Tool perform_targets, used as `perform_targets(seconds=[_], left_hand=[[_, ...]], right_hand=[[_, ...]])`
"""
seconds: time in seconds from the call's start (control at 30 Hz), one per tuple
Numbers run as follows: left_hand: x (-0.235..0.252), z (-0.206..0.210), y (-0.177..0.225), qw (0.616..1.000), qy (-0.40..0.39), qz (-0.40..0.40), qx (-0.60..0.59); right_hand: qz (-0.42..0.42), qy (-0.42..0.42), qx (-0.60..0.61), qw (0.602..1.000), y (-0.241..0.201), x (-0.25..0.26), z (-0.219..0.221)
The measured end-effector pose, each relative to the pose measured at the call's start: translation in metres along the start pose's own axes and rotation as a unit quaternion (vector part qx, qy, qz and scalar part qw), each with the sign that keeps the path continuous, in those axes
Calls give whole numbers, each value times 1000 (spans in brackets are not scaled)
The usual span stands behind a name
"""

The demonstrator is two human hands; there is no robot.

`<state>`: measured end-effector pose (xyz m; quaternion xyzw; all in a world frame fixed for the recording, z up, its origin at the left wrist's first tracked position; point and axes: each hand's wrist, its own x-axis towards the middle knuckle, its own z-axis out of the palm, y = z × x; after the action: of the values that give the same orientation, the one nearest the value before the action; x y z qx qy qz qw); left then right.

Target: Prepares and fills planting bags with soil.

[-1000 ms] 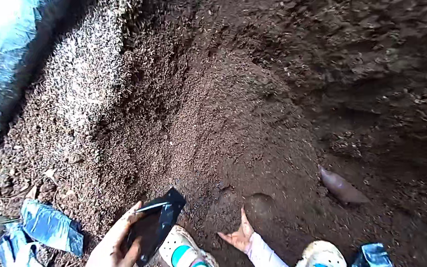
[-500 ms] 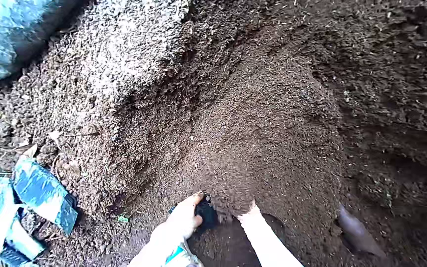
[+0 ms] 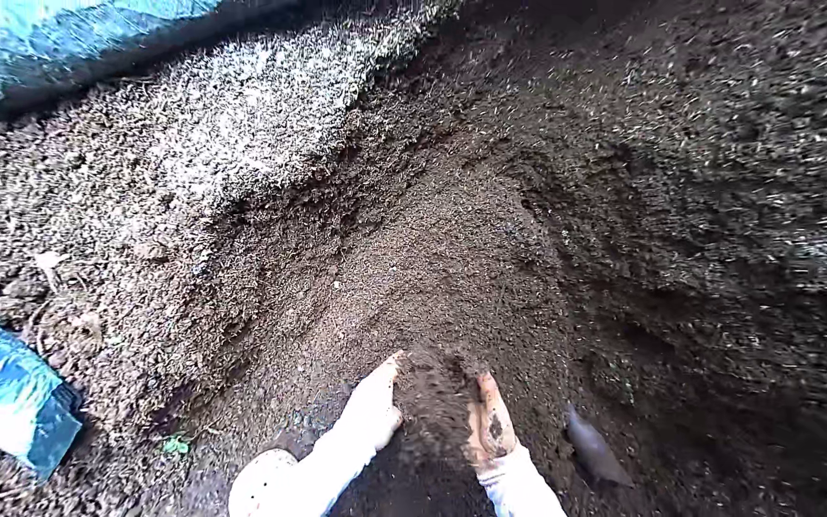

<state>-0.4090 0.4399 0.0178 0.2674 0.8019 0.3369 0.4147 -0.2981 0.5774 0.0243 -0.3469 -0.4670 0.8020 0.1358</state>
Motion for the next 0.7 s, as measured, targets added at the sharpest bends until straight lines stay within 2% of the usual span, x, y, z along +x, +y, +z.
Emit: perform_targets(seconds=[0.07,0.2,0.3,0.37,0.47,0.5,0.57,0.63,0.7], left_hand=[[-1,-6,2,1000,5,-5,0],[6,-6,-10,1000,16,10,-11],[10,-7,-17,1000,14,3,-7],[11,-8,-21,1000,10,10,5],[12,-9,-23,998,-14,12,53],[11,-9,-22,997,-27,-3,70],[7,-8,-24,994,-40,-38,97],[1,-9,-30,987,-49,-65,136],[-2,-6,-39,989,-57,-62,118]], right_hand=[[-9,-26,-72,997,-3,1,4],[59,-41,-200,977,-21,8,17],[59,25,-203,977,-9,18,-7],[163,85,-170,968,19,17,-41],[428,51,-60,900,87,23,-104],[467,57,-18,882,107,32,-120],[469,108,31,876,119,53,-126],[399,129,57,906,113,67,-118],[314,143,104,933,102,91,-101]])
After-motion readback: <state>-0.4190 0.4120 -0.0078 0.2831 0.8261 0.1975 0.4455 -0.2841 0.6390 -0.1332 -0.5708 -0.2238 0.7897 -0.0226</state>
